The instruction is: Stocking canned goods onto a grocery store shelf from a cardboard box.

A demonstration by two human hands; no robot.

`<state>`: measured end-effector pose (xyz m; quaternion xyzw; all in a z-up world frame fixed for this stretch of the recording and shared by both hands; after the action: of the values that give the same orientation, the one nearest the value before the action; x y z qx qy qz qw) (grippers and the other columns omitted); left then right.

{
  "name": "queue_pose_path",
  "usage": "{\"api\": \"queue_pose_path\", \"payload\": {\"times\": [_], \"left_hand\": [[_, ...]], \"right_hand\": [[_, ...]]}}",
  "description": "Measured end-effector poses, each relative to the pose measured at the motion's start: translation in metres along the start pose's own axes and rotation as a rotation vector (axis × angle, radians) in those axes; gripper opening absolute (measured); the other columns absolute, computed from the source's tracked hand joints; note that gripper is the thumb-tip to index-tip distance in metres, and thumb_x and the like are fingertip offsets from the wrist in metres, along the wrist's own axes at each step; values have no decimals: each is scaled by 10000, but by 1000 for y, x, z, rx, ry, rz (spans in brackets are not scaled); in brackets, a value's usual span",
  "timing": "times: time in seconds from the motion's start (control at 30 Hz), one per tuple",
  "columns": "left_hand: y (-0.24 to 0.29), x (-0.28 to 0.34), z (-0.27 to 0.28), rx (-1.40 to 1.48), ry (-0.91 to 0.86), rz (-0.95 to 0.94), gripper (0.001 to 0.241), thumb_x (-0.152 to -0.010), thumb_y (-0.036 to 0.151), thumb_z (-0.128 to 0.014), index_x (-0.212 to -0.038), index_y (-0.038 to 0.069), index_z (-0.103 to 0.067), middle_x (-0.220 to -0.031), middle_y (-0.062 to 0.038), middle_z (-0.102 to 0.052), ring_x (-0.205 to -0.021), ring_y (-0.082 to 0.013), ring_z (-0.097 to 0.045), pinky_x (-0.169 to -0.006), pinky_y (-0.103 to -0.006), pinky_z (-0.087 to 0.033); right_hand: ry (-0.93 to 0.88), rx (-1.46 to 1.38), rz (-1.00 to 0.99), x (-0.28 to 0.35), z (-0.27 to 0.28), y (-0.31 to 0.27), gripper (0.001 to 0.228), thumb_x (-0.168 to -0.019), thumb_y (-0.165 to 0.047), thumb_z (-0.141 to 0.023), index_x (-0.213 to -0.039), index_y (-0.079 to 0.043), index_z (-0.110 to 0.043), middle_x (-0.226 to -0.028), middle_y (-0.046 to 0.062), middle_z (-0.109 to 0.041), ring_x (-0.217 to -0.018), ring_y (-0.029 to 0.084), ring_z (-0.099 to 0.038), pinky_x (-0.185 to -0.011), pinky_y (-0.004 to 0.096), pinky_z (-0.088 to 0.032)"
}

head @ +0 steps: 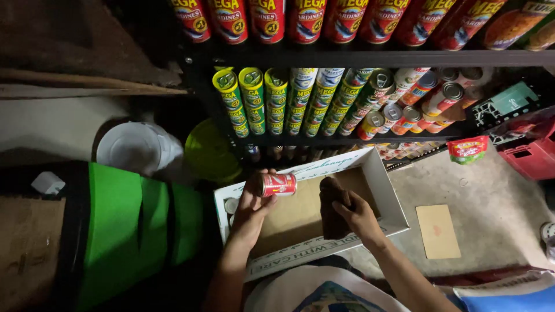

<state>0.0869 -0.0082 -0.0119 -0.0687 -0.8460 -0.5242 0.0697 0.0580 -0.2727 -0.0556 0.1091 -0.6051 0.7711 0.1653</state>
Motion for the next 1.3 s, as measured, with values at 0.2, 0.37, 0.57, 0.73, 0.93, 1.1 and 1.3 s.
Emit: {"api": "queue_pose_path", "payload": {"times": [0.2, 0.37, 0.57, 0.73, 0.93, 1.1, 1.3], "left_hand": [[-8, -1, 9, 78, 34, -66, 694, -807, -31, -800, -1386, 118, -447, -1361, -97, -543, -1323, -232, -517, -1115, -415, -447], [-4, 0, 9, 9, 46, -134, 664, -742, 13, -880, -1236, 153, -459, -1310, -78, -605, -1255, -199, -552, -1077, -407, -458], [16, 11, 1, -78, 57, -124, 652, -778, 107, -871, -1257, 156, -431, -1320, -66, -577, -1249, -197, -546, -1021, -392, -488], [47, 37, -5, -221, -1, -69, 616, -783, 143, -870, -1222, 129, -438, -1274, -121, -634, -1191, -236, -606, -967, -454, -540], [61, 57, 3, -154, 31, -39, 633, -763, 30, -800, -1276, 89, -433, -1270, -150, -589, -1114, -263, -645, -918, -412, -539], [53, 39, -4, 39, 21, -11, 648, -793, -114, -709, -1323, 82, -394, -1247, -157, -595, -1081, -311, -668, -947, -433, -526], [31, 27, -9, 217, 216, 95, 522, -851, -19, -735, -1308, 83, -505, -1290, -88, -595, -1122, -252, -641, -1048, -464, -547]], "right_hand": [[6, -10, -33, -4, -3, 13, 309, -865, -276, -810, -788, -80, -584, -761, 164, -629, -800, 288, -572, -805, 421, -457], [14, 5, -42, 10, 0, -9, 294, -838, -277, -822, -788, -63, -627, -743, 176, -629, -773, 304, -601, -785, 434, -473], [53, 101, -91, 12, 26, 7, 277, -848, -296, -810, -925, -48, -713, -850, 196, -722, -835, 324, -670, -826, 441, -509], [79, 118, -56, 34, 69, 20, 282, -795, -197, -812, -958, 11, -712, -852, 235, -675, -905, 382, -636, -845, 484, -479], [52, -4, -48, 48, 106, 8, 158, -871, -70, -719, -841, 11, -586, -762, 138, -613, -739, 253, -545, -708, 380, -440], [6, -196, 18, 16, 90, 27, 308, -961, -63, -661, -775, -101, -419, -703, -2, -480, -604, 100, -406, -513, 253, -328], [5, -86, 64, 7, 37, 6, 216, -861, -77, -745, -1028, 60, -733, -906, 215, -716, -882, 290, -621, -864, 440, -506]]}}
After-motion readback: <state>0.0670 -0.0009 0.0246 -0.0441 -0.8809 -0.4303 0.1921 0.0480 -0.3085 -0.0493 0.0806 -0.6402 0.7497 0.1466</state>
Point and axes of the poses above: each hand's wrist, its own x-axis away from the middle knuckle, its own z-axis out of the back of the hand, y = z × x, the point moved 9 cm from there along -x, towards the middle knuckle
